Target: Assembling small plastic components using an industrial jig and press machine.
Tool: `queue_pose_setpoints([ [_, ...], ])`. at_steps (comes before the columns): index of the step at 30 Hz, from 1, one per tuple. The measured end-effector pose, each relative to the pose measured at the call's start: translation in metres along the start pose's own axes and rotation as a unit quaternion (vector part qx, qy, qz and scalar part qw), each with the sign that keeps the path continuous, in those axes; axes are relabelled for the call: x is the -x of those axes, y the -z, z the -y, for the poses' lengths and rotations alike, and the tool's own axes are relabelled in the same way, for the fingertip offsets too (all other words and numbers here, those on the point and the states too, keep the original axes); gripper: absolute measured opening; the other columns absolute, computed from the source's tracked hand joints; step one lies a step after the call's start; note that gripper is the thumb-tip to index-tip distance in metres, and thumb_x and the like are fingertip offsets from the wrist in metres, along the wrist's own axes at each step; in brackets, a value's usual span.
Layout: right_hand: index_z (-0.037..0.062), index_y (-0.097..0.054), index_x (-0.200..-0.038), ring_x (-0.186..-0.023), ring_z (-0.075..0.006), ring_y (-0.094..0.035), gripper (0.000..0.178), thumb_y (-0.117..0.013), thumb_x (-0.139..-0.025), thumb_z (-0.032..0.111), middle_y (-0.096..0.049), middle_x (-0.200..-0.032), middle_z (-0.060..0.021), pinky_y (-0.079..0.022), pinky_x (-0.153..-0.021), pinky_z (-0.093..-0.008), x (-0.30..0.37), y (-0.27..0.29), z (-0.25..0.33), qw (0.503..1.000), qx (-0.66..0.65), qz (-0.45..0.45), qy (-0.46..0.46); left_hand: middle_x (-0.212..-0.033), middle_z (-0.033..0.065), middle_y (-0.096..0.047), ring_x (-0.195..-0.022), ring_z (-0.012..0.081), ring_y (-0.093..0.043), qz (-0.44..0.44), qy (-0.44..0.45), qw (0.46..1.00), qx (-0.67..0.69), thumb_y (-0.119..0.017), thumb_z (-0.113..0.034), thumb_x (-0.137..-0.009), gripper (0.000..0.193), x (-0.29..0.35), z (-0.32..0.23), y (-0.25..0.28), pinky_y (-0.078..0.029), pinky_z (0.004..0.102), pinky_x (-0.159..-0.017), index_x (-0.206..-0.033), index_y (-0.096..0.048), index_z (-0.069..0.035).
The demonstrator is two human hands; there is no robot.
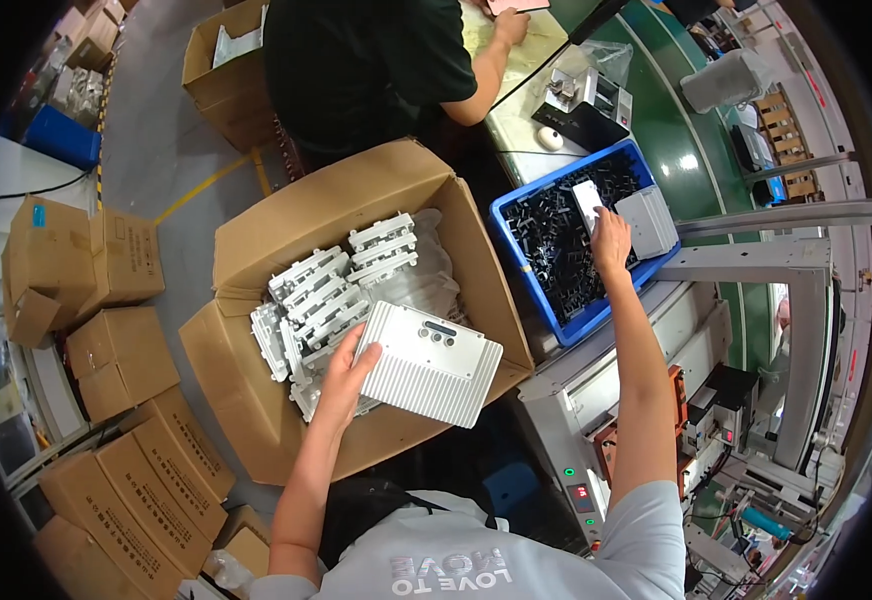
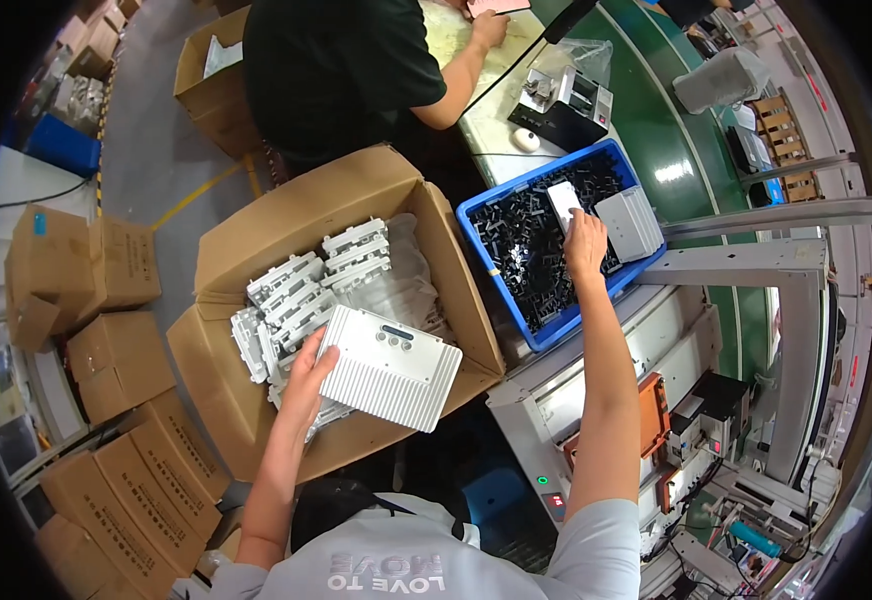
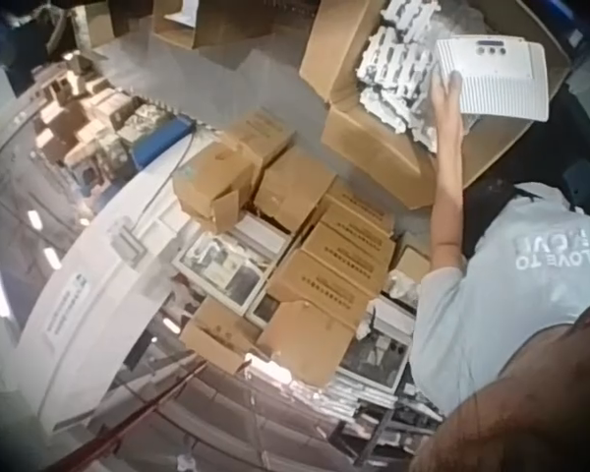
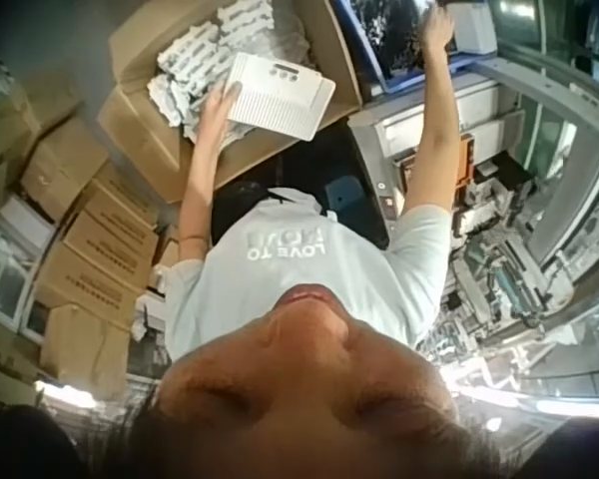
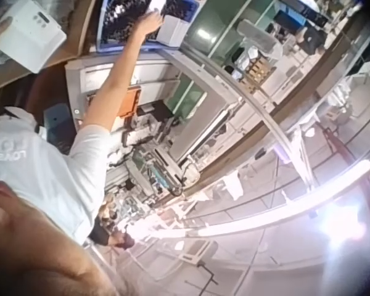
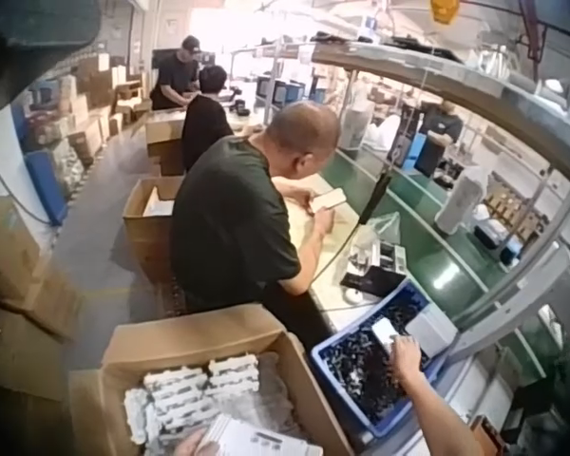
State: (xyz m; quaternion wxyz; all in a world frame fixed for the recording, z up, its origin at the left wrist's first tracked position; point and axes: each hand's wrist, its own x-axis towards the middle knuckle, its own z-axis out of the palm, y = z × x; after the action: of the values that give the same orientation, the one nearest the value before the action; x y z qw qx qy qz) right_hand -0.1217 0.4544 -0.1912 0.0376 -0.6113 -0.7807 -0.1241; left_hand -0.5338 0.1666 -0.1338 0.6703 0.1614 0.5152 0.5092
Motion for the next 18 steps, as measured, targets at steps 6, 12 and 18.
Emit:
queue_pose_setpoints([
  [6, 0.0077, -0.035, -0.14, -0.115, -0.0376, -0.053, 0.072, -0.069, -0.079, 0.027, -0.049, -0.134, -0.0209, -0.044, -0.095, -0.0429, 0.007, -0.028, -0.01, 0.998, -0.05, -0.018, -0.025, -0.127, 0.008, -0.055, -0.114, 0.0124, -0.052, -0.002, 0.009, 1.0, -0.011, -0.058, -0.014, -0.094, 0.049, 0.006, 0.004, -0.002, -0.039, 0.0264, -0.098, -0.138, -0.04, 0.002],
  [12, 0.0043, -0.048, -0.125, -0.1, -0.0428, -0.058, 0.045, -0.061, -0.086, 0.024, -0.055, -0.12, -0.0254, -0.049, -0.083, -0.049, -0.011, -0.038, -0.017, 0.988, -0.137, 0.059, -0.042, -0.127, 0.0069, -0.054, -0.113, 0.0124, -0.052, -0.033, -0.011, 0.999, 0.033, -0.058, -0.014, -0.094, 0.053, 0.018, 0.017, 0.008, -0.039, 0.0262, -0.097, -0.14, -0.037, 0.001],
  [18, 0.0074, -0.051, -0.119, -0.092, -0.0424, -0.061, 0.029, -0.048, -0.09, 0.01, -0.063, -0.103, -0.0225, -0.049, -0.077, -0.0498, -0.003, 0.017, -0.01, 0.98, -0.157, -0.027, -0.12, -0.13, 0.0072, -0.053, -0.116, 0.013, -0.05, -0.027, 0.003, 0.998, 0.056, -0.059, -0.015, -0.094, 0.056, 0.018, 0.011, 0.007, -0.038, 0.0269, -0.099, -0.141, -0.035, 0.001],
])
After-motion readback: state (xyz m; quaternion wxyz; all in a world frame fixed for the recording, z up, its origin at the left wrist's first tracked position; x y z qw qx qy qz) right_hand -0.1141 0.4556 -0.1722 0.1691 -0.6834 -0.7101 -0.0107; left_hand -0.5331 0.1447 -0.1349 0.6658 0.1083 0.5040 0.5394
